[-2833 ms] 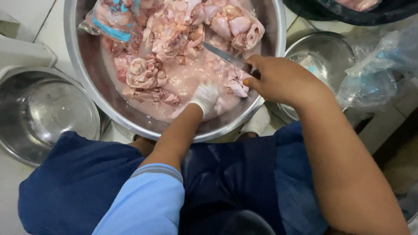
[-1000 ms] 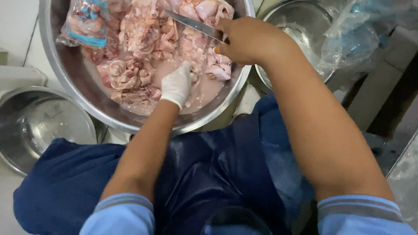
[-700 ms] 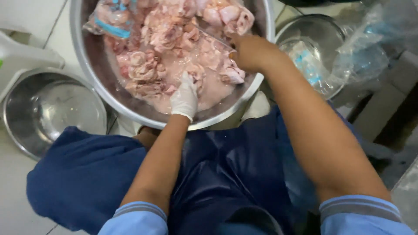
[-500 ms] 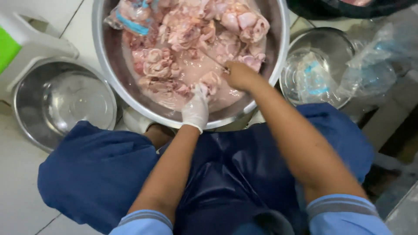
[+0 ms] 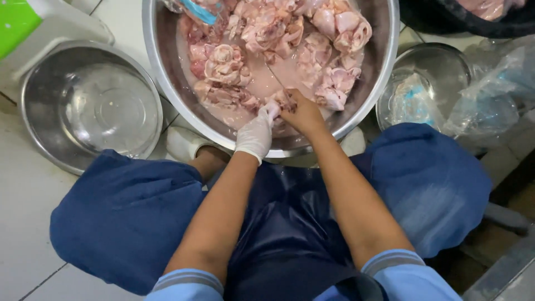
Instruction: A person is cleaning and trimming raw chicken pieces in a large metal bowl filled with water using a knife.
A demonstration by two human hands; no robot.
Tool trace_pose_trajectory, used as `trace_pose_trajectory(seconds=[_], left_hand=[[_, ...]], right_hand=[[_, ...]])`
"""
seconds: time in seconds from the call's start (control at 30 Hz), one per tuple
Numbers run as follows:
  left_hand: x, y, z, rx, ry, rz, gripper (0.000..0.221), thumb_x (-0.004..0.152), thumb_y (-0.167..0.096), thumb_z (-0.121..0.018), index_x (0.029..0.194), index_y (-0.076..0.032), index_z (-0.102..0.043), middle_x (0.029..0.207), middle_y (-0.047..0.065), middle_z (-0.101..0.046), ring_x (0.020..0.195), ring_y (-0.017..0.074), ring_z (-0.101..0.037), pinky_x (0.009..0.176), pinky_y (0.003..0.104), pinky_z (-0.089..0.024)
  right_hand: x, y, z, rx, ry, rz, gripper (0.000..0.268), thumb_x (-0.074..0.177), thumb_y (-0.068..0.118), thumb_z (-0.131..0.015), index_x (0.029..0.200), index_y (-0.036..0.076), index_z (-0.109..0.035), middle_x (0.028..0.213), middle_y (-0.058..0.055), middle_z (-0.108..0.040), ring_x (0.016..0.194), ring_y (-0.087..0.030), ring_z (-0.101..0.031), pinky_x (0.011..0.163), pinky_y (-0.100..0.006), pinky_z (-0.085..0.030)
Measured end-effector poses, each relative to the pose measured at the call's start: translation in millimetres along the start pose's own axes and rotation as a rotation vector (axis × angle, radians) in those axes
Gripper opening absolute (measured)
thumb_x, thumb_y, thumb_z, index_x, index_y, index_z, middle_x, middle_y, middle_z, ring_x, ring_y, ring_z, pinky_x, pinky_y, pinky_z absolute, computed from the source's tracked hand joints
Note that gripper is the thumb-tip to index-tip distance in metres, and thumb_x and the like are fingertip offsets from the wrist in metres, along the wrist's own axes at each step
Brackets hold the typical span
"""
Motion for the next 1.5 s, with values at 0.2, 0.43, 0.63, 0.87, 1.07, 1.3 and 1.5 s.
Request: trace_pose_trajectory(seconds=[0.2,0.43,0.63,0.87,1.07,1.3,1.5], left_hand=[[-53,-37,60,-0.010,-0.019,-0.070,0.034,0.103,-0.018,-0.038,0.135,-0.008,-0.041,0.114,0.021,-0.071,0.115,0.0376,-0.066,0.098,0.053,-0.051],[-14,-29,35,0.072,-0.046,0.015,0.041,0.090,-0.036,-0.052,0.124,-0.015,-0.060,0.109,0.009,-0.074,0.112,0.0284,-0.069,0.094,0.053,-0.053],[15,-3,-10,0.054,0.037,0.086,0.038,0.096,-0.029,-0.043,0.119,-0.003,-0.060,0.115,0.018,-0.072,0.116,0.0339,-0.067,0.097,0.058,-0.050],[-22,1,9,0.187,0.143,0.043,0.036,0.102,-0.030,-0.033,0.125,-0.011,-0.053,0.117,0.013,-0.071,0.120,0.0319,-0.064,0.100,0.056,-0.049],[15,34,-18,-0.011,0.036,0.153,0.063,0.102,-0.057,-0.018,0.127,-0.015,-0.057,0.118,0.014,-0.071,0.117,0.0294,-0.066,0.100,0.051,-0.049],[18,31,-8,-0.703,-0.020,0.016,0.026,0.105,-0.034,-0.038,0.111,-0.010,-0.043,0.080,0.007,-0.067,0.071,0.0184,-0.072,0.070,0.030,-0.058],[49,32,-42,-1.639,-0.026,-0.170,0.041,0.097,-0.001,-0.057,0.137,-0.008,-0.055,0.110,0.003,-0.070,0.093,0.0205,-0.071,0.085,0.039,-0.064]], right_hand=[[-16,21,10,-0.113,-0.099,0.070,0.054,0.084,0.031,-0.067,0.135,0.024,-0.051,0.110,-0.021,-0.062,0.107,-0.045,-0.065,0.089,-0.053,-0.056],[-5,22,-9,-0.198,-0.055,0.175,0.043,0.087,0.027,-0.063,0.128,0.020,-0.053,0.106,-0.021,-0.062,0.102,-0.047,-0.066,0.088,-0.054,-0.055],[-34,52,2,-0.268,0.023,0.111,0.046,0.089,0.029,-0.060,0.133,0.026,-0.048,0.118,-0.018,-0.060,0.104,-0.045,-0.067,0.091,-0.055,-0.055],[-1,11,11,-0.123,-0.022,-0.011,0.044,0.098,0.018,-0.047,0.142,0.024,-0.049,0.124,-0.020,-0.059,0.120,-0.045,-0.060,0.102,-0.055,-0.049],[44,-99,3,0.036,-0.031,-0.161,0.045,0.095,0.032,-0.054,0.139,0.037,-0.048,0.120,-0.013,-0.069,0.120,-0.037,-0.061,0.102,-0.050,-0.048],[66,-142,-21,0.031,-0.022,-0.193,0.054,0.091,0.034,-0.057,0.144,0.024,-0.051,0.123,-0.021,-0.067,0.122,-0.039,-0.060,0.103,-0.051,-0.049],[60,-139,-9,-0.014,-0.124,-0.213,0.052,0.093,0.025,-0.052,0.145,0.020,-0.054,0.125,-0.024,-0.066,0.123,-0.039,-0.060,0.104,-0.049,-0.048]])
Point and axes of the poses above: each hand's wrist, its own x-axis towards the middle knuckle, its own z-axis out of the back of the hand, y = z × x, the point moved 6 cm from there along x, towards the middle knuckle
